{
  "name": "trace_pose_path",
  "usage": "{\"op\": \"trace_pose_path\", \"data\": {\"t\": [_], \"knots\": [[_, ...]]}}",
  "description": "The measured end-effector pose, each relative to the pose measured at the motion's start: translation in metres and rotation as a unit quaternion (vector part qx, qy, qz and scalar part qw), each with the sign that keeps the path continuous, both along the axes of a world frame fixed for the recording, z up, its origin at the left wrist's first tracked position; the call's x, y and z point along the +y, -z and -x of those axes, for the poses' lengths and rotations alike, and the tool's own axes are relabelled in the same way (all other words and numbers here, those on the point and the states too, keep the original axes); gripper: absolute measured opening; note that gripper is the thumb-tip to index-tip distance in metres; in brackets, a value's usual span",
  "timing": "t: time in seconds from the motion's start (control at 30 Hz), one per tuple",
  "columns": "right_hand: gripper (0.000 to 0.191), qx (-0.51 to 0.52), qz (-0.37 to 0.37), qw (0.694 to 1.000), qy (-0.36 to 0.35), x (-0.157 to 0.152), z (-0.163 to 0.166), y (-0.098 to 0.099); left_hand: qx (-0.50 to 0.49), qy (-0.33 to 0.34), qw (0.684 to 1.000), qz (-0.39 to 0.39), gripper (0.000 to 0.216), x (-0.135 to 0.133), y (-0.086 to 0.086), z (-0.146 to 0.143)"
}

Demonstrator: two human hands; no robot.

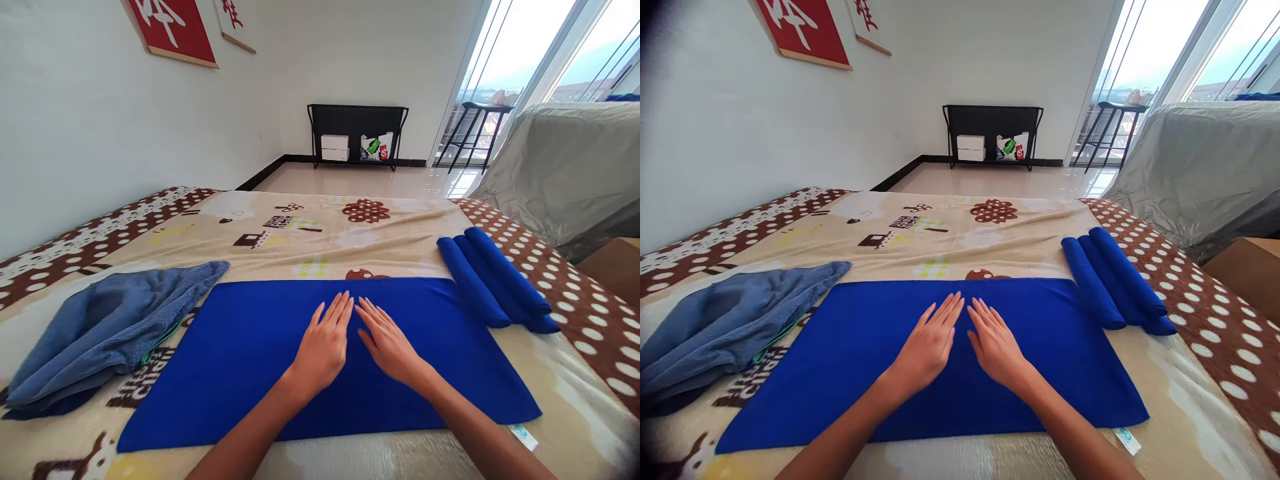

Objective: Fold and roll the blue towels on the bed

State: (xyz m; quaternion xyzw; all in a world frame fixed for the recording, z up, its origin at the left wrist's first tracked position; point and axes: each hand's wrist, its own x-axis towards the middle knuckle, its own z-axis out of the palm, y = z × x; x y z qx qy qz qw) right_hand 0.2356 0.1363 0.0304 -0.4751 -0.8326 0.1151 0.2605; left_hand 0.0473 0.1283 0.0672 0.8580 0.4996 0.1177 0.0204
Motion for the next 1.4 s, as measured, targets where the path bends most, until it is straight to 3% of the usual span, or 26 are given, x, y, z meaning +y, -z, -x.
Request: {"op": "trace_pose_path", "data": {"t": [0.1, 0.2, 0.27, 0.37, 0.57, 0.63, 0.73, 0.97, 1.17, 1.3, 1.4], "knots": [[0.056, 0.013, -0.006, 0.999, 0.046, 0.055, 0.031, 0.006, 0.002, -0.051, 0.999, -0.001, 0.062, 0.045, 0.003, -0.03], [0.055, 0.004, -0.006, 0.999, 0.053, 0.078, 0.034, 0.025, 0.006, -0.102, 0.995, 0.001, 0.054, 0.064, 0.029, -0.032], [0.049, -0.015, -0.006, 0.999, 0.03, 0.081, 0.021, 0.036, 0.011, -0.108, 0.994, 0.002, 0.053, 0.067, 0.047, -0.018], [0.049, -0.042, -0.006, 0.999, 0.032, 0.082, -0.024, 0.046, 0.018, -0.124, 0.992, 0.0, 0.053, 0.072, 0.063, 0.028], [0.059, -0.068, 0.011, 0.98, 0.186, 0.093, -0.157, 0.06, 0.027, -0.274, 0.961, 0.005, 0.06, 0.088, 0.067, 0.175], [0.061, -0.073, 0.016, 0.972, 0.221, 0.096, -0.185, 0.066, 0.028, -0.327, 0.945, 0.009, 0.067, 0.09, 0.068, 0.213], [0.067, -0.078, 0.018, 0.963, 0.255, 0.099, -0.202, 0.077, 0.028, -0.394, 0.919, 0.008, 0.08, 0.09, 0.072, 0.243], [0.076, -0.078, 0.007, 0.952, 0.296, 0.104, -0.204, 0.089, 0.024, -0.426, 0.904, 0.013, 0.088, 0.093, 0.081, 0.249], [0.07, -0.06, -0.046, 0.962, 0.263, 0.096, -0.197, 0.076, 0.011, -0.404, 0.915, 0.008, 0.086, 0.089, 0.072, 0.249], [0.064, -0.06, -0.054, 0.978, 0.192, 0.065, -0.185, 0.068, 0.011, -0.344, 0.939, -0.017, 0.074, 0.062, 0.062, 0.233], [0.062, -0.066, -0.036, 0.985, 0.152, 0.024, -0.189, 0.069, 0.021, -0.266, 0.964, 0.007, 0.062, 0.017, 0.062, 0.224]]}}
